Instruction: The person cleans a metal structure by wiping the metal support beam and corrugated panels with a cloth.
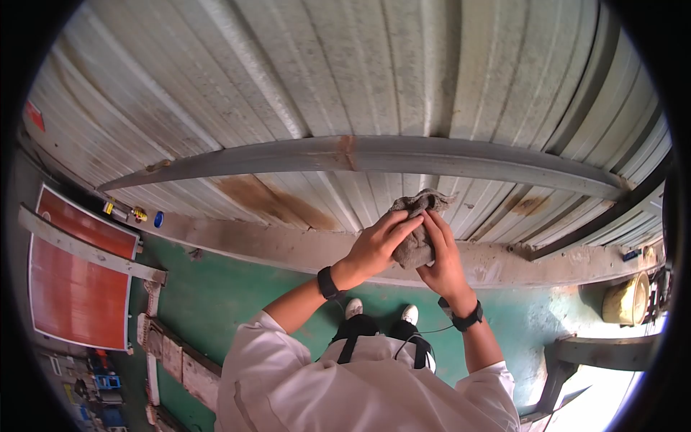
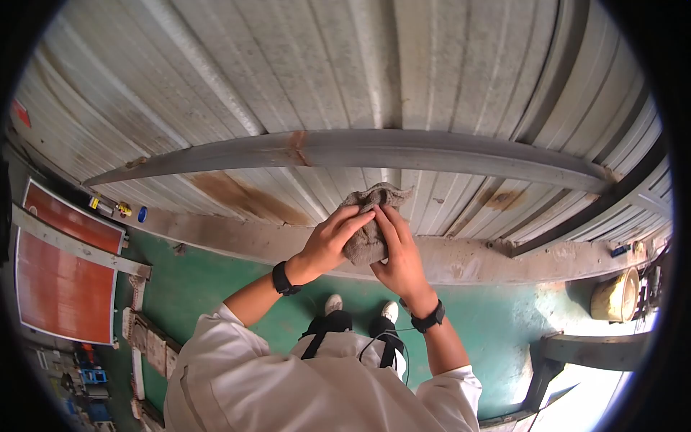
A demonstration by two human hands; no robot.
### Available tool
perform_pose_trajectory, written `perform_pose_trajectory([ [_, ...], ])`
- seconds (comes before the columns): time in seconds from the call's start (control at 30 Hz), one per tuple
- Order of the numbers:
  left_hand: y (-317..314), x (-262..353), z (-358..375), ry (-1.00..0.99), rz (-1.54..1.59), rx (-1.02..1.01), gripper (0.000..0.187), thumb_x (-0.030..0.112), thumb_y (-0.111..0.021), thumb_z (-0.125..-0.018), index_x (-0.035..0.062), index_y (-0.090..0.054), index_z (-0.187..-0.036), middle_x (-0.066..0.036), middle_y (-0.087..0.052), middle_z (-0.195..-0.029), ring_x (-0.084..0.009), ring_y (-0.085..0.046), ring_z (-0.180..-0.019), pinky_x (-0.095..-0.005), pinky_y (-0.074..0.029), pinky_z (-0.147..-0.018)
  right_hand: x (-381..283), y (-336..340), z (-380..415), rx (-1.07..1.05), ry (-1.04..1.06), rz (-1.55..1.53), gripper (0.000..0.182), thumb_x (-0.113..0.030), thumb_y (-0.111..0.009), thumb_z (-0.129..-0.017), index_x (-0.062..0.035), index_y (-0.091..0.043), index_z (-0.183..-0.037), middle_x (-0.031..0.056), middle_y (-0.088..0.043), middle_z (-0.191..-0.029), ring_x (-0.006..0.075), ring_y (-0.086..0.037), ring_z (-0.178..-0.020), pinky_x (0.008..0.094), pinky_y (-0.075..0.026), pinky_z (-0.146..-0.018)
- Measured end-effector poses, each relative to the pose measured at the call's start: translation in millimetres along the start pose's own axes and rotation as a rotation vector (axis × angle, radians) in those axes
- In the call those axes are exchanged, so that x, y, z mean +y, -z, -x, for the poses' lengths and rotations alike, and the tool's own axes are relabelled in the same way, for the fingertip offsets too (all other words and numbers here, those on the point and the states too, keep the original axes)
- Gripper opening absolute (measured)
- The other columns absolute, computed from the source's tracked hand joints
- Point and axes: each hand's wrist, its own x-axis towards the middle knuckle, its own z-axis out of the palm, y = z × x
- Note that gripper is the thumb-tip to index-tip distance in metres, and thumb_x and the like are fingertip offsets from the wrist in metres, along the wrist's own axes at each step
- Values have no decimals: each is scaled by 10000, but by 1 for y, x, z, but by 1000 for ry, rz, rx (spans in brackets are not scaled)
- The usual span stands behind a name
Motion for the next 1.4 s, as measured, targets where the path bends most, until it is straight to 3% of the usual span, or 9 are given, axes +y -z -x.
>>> perform_pose_trajectory([
  [0.1, 35, -1, 0, -204, -67, 143, 659, -25, -684, -724, 118, -502, -1341, -133, -518, -1251, -349, -587, -1082, -414, -559, -830, -51, 5, -17, 18, 131, 163, 884, 54, -677, -587, -58, -410, -1422, 202, -423, -1396, 430, -440, -1260, 464, -408, -1048],
  [0.27, 123, -6, -7, -389, -101, 250, 675, 2, -647, -771, 97, -427, -1403, -171, -465, -1319, -404, -522, -1164, -488, -481, -976, -127, -27, -62, 145, 329, 338, 897, 39, -675, -561, -14, -404, -1414, 250, -444, -1343, 503, -423, -1224, 524, -401, -1024],
  [0.4, 196, -31, -3, -356, -192, 222, 729, -48, -587, -779, 64, -349, -1459, -226, -365, -1396, -462, -409, -1263, -508, -424, -1047, -167, -74, -119, 224, 426, 457, 861, -1, -688, -577, -26, -422, -1396, 224, -459, -1309, 486, -403, -1240, 544, -347, -1055],
  [0.57, 266, -83, 2, -261, -453, 276, 735, -141, -539, -766, -3, -331, -1457, -316, -314, -1433, -466, -438, -1251, -467, -430, -1038, -187, -141, -196, 263, 494, 598, 809, -9, -680, -615, -30, -423, -1382, 205, -443, -1315, 431, -365, -1300, 541, -263, -1133],
  [0.63, 283, -110, -1, -187, -488, 320, 701, -136, -542, -763, 9, -385, -1431, -263, -384, -1402, -422, -480, -1219, -447, -465, -986, -183, -169, -227, 221, 491, 650, 806, -39, -676, -647, -13, -390, -1400, 215, -405, -1376, 428, -330, -1336, 517, -241, -1155],
  [0.83, 316, -162, 20, -110, -662, 434, 532, 5, -572, -803, 39, -502, -1329, -142, -555, -1168, -307, -590, -969, -392, -515, -805, -179, -228, -264, 137, 528, 644, 733, -76, -648, -711, 2, -398, -1396, 210, -401, -1397, 421, -311, -1364, 518, -234, -1156],
  [0.97, 330, -171, 21, -56, -600, 537, 557, -39, -631, -730, 52, -538, -1271, -130, -589, -1054, -321, -614, -887, -400, -527, -743, -192, -239, -285, 123, 594, 651, 664, -29, -591, -732, -19, -421, -1375, 164, -419, -1418, 349, -321, -1388, 500, -240, -1158],
  [1.2, 326, -155, -34, -203, -512, 693, 652, -87, -705, -622, 68, -554, -1236, -128, -602, -942, -341, -620, -853, -414, -528, -711, -201, -183, -304, 161, 649, 640, 719, 19, -604, -667, -48, -441, -1364, 112, -457, -1400, 309, -356, -1382, 481, -254, -1155],
  [1.4, 295, -121, -63, -247, -444, 550, 639, -27, -687, -637, 75, -545, -1252, -127, -567, -941, -303, -612, -829, -385, -541, -663, -181, -141, -278, 300, 536, 625, 702, -1, -625, -675, -34, -451, -1355, 155, -459, -1392, 376, -342, -1379, 556, -248, -1138],
])
